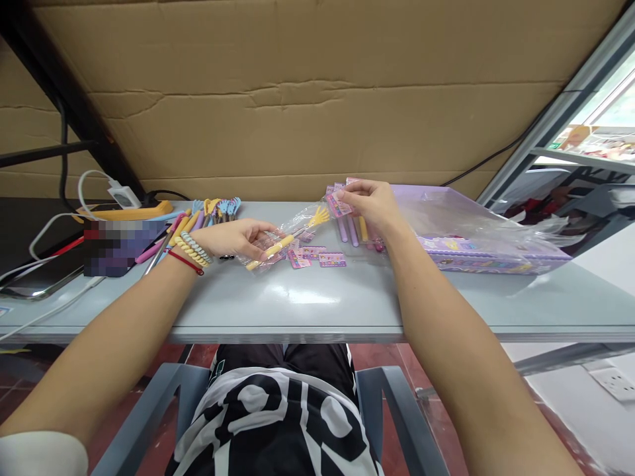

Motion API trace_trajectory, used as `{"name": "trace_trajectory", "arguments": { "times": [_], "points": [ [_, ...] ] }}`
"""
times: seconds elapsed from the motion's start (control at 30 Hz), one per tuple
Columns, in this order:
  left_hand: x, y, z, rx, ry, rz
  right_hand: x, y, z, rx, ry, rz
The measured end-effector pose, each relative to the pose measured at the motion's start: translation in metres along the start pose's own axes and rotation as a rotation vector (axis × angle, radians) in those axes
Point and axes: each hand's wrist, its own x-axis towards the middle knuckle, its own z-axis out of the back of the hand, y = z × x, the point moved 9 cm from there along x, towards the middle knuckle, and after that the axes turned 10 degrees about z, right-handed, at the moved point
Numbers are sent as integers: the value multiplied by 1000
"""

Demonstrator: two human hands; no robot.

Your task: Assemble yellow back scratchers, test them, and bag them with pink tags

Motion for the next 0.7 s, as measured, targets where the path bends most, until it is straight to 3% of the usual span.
{"name": "trace_trajectory", "arguments": {
  "times": [0.13, 0.37, 0.57, 0.7],
  "points": [
    [-1, -2, -2, 19, 13, -12, 0, -5, -7, 86, 51, -57],
    [-1, -3, -2, 34, 7, -21, 3, -16, -10, -47, 112, -32],
    [1, -4, -4, 21, 12, -37, 3, -17, -2, -138, 51, -84],
    [3, -4, -4, 42, 9, -62, 3, -14, -2, -115, 2, -47]
  ]
}}
